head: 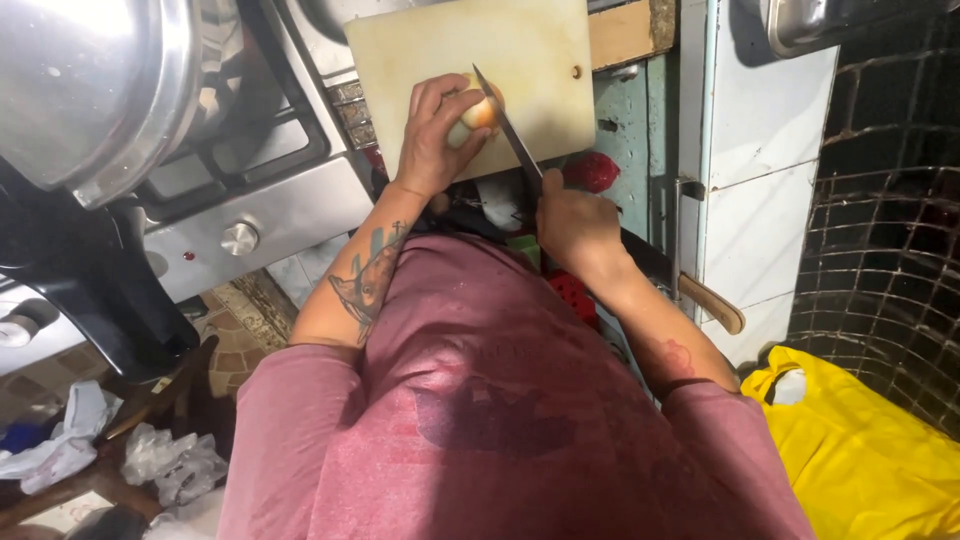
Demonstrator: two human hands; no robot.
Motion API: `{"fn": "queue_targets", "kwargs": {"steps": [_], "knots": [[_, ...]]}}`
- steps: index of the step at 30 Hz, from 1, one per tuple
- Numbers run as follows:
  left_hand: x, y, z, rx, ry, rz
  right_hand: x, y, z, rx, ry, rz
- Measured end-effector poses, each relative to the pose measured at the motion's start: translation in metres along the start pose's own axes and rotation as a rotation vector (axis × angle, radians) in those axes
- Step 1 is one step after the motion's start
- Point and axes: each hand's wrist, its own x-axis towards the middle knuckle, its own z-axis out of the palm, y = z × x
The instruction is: Peeling the outer skin off an onion and then finely chopping it on a cutting board using a knife.
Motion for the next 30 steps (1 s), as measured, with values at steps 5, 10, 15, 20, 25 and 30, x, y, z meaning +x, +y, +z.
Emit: {"fn": "queue_targets", "kwargs": {"steps": [5,10,15,20,25,30], "knots": [[0.002,-0.003,-0.002,-0.042,-0.005,-0.029,0.022,-0.006,-0.001,-0.055,-0.070,0.011],[0.004,-0.003,-0.002,-0.067,-0.002,-0.044,0.037,-0.012,-0.020,0.173,-0.171,0.032],[0.006,-0.001,-0.004,-0.059,-0.004,-0.053,0.069,-0.026,-0.031,0.319,-0.348,0.140],[0.004,-0.001,-0.003,-0.053,0.013,-0.079,0.101,-0.032,0.002,0.242,-0.259,0.095],[0.001,0.002,-0.003,-0.047,-0.006,-0.060,0.096,-0.034,0.004,0.348,-0.362,0.150],[0.011,-0.002,-0.002,-0.074,-0.013,-0.069,0.068,-0.019,0.015,0.172,-0.204,0.095]]}}
